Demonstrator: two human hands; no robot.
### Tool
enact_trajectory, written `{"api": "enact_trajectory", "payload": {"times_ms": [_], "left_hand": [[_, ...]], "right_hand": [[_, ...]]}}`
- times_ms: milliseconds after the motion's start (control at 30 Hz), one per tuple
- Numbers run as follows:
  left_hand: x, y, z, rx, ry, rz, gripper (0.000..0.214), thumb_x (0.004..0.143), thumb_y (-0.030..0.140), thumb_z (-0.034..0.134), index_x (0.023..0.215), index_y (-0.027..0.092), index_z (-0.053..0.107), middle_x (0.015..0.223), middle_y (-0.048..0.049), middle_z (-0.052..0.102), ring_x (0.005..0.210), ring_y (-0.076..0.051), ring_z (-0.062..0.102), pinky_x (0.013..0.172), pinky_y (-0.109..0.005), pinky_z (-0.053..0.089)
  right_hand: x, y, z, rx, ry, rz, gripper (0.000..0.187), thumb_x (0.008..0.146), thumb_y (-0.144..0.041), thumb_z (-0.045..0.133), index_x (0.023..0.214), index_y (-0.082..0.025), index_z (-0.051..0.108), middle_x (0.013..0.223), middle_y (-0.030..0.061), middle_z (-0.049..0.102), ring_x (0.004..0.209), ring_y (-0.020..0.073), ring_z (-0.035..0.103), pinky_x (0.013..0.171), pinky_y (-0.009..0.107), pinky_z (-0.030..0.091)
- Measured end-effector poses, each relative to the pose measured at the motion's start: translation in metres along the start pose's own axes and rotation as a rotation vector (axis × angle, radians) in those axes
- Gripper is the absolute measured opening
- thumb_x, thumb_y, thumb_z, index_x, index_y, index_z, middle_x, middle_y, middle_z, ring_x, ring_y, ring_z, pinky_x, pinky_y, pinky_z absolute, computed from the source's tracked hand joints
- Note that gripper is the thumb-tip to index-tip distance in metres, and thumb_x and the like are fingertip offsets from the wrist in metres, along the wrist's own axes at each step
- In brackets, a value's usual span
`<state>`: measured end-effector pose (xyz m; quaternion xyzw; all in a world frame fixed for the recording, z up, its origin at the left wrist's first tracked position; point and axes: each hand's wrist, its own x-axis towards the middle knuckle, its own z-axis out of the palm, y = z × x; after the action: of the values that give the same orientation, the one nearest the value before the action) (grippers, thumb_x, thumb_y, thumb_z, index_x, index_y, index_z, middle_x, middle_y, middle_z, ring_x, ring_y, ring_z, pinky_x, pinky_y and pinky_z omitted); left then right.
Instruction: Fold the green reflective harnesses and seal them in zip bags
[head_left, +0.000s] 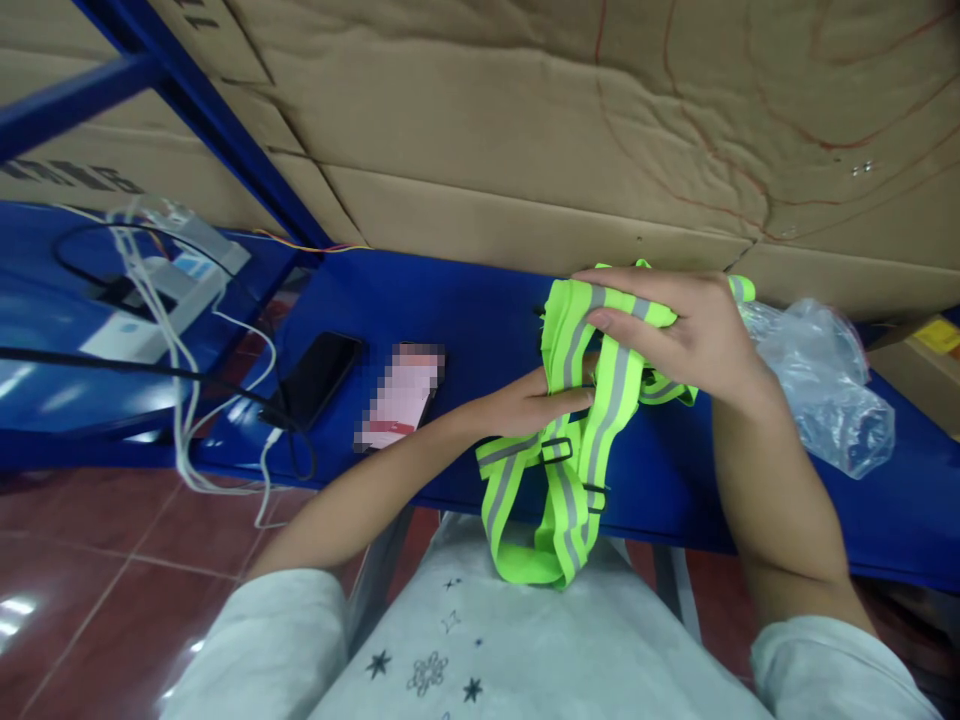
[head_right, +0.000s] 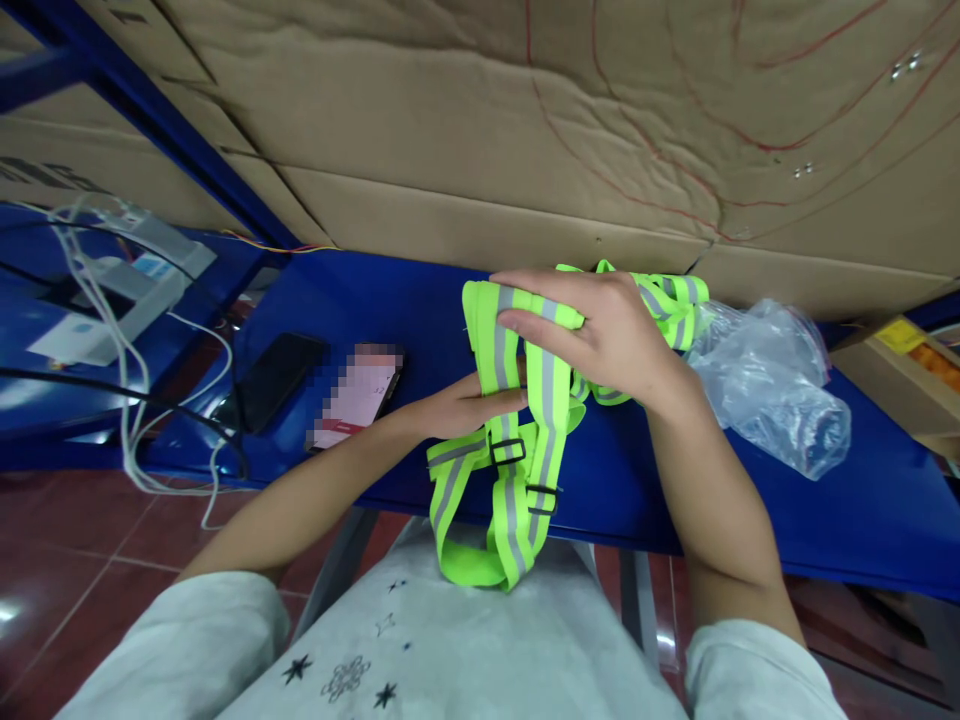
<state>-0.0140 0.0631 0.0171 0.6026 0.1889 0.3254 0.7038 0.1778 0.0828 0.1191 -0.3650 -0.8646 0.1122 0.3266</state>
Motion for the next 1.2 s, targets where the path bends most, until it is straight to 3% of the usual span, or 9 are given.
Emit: {"api": "enact_trajectory", "payload": {"times_ms": [100, 200, 300, 400, 567, 700, 900, 1067, 1200], "left_hand": [[-0.005, 0.006, 0.003, -0.311, -0.198, -0.202, 0.054, 0.093, 0.045, 0.069, 0.141, 0.02, 0.064, 0.147, -0.0135, 0.064, 0.144, -0.032, 0.055, 0.12, -0.047, 0.043], [-0.01, 0.01, 0.006, -0.434, -0.232, -0.207, 0.061, 0.092, 0.049, 0.07, 0.146, 0.022, 0.06, 0.146, -0.0132, 0.064, 0.144, -0.032, 0.055, 0.12, -0.047, 0.043], [-0.011, 0.008, 0.007, -0.345, -0.182, -0.187, 0.065, 0.088, 0.05, 0.076, 0.145, 0.022, 0.06, 0.131, -0.0155, 0.073, 0.129, -0.031, 0.067, 0.111, -0.047, 0.05], [-0.009, 0.006, 0.005, -0.178, -0.117, -0.142, 0.049, 0.085, 0.047, 0.081, 0.121, 0.016, 0.071, 0.098, -0.0117, 0.077, 0.099, -0.025, 0.075, 0.099, -0.043, 0.056], [-0.006, 0.013, -0.002, 0.008, -0.064, -0.033, 0.043, 0.096, 0.056, 0.064, 0.098, 0.013, 0.069, 0.075, -0.0041, 0.067, 0.079, -0.017, 0.068, 0.092, -0.038, 0.057], [-0.008, 0.02, -0.01, 0.191, -0.057, -0.027, 0.048, 0.098, 0.059, 0.059, 0.095, 0.012, 0.069, 0.083, -0.0072, 0.069, 0.083, -0.017, 0.068, 0.088, -0.035, 0.056], [-0.012, 0.02, -0.007, 0.301, -0.136, -0.054, 0.045, 0.102, 0.055, 0.052, 0.104, 0.015, 0.072, 0.098, -0.0089, 0.074, 0.096, -0.018, 0.069, 0.095, -0.034, 0.055], [-0.014, 0.021, 0.0, 0.354, -0.154, 0.003, 0.044, 0.105, 0.051, 0.046, 0.109, 0.016, 0.073, 0.099, -0.0081, 0.073, 0.098, -0.018, 0.068, 0.099, -0.034, 0.053], [-0.012, 0.02, 0.001, 0.316, -0.106, 0.022, 0.046, 0.105, 0.051, 0.046, 0.12, 0.015, 0.071, 0.095, -0.0079, 0.07, 0.092, -0.017, 0.066, 0.092, -0.031, 0.053]], "right_hand": [[0.001, 0.002, 0.0, -0.007, -0.034, -0.01, 0.035, 0.1, -0.043, 0.064, 0.133, -0.032, 0.072, 0.131, -0.0025, 0.074, 0.121, 0.025, 0.072, 0.103, 0.038, 0.06], [0.001, -0.001, 0.0, -0.023, -0.015, 0.003, 0.036, 0.099, -0.044, 0.065, 0.133, -0.033, 0.072, 0.131, -0.0024, 0.074, 0.117, 0.0255, 0.074, 0.102, 0.039, 0.06], [0.001, -0.008, 0.002, -0.017, 0.011, 0.05, 0.036, 0.098, -0.046, 0.065, 0.131, -0.034, 0.073, 0.129, -0.0026, 0.075, 0.115, 0.026, 0.074, 0.102, 0.039, 0.059], [0.001, -0.012, 0.006, 0.046, 0.036, 0.142, 0.033, 0.096, -0.049, 0.066, 0.123, -0.034, 0.077, 0.121, -0.002, 0.078, 0.113, 0.0269, 0.075, 0.099, 0.039, 0.06], [0.003, -0.002, 0.012, 0.376, 0.152, 0.397, 0.03, 0.09, -0.054, 0.073, 0.095, -0.027, 0.083, 0.097, 0.0008, 0.081, 0.091, 0.024, 0.077, 0.079, 0.035, 0.061], [0.01, 0.003, 0.016, 0.754, -0.002, 0.612, 0.034, 0.081, -0.059, 0.08, 0.083, -0.025, 0.08, 0.084, 0.0019, 0.079, 0.076, 0.0217, 0.075, 0.064, 0.032, 0.06], [0.013, -0.006, 0.029, 0.96, -0.16, 0.758, 0.04, 0.073, -0.062, 0.084, 0.079, -0.023, 0.076, 0.069, 0.003, 0.074, 0.063, 0.0216, 0.072, 0.056, 0.033, 0.062], [0.011, -0.005, 0.033, 0.946, -0.378, 0.779, 0.037, 0.081, -0.058, 0.08, 0.083, -0.021, 0.075, 0.064, 0.0021, 0.073, 0.049, 0.0202, 0.066, 0.044, 0.032, 0.056], [0.01, 0.004, 0.033, 0.744, -0.318, 0.664, 0.035, 0.089, -0.057, 0.07, 0.092, -0.023, 0.075, 0.071, 0.002, 0.074, 0.054, 0.0211, 0.068, 0.049, 0.034, 0.057]]}}
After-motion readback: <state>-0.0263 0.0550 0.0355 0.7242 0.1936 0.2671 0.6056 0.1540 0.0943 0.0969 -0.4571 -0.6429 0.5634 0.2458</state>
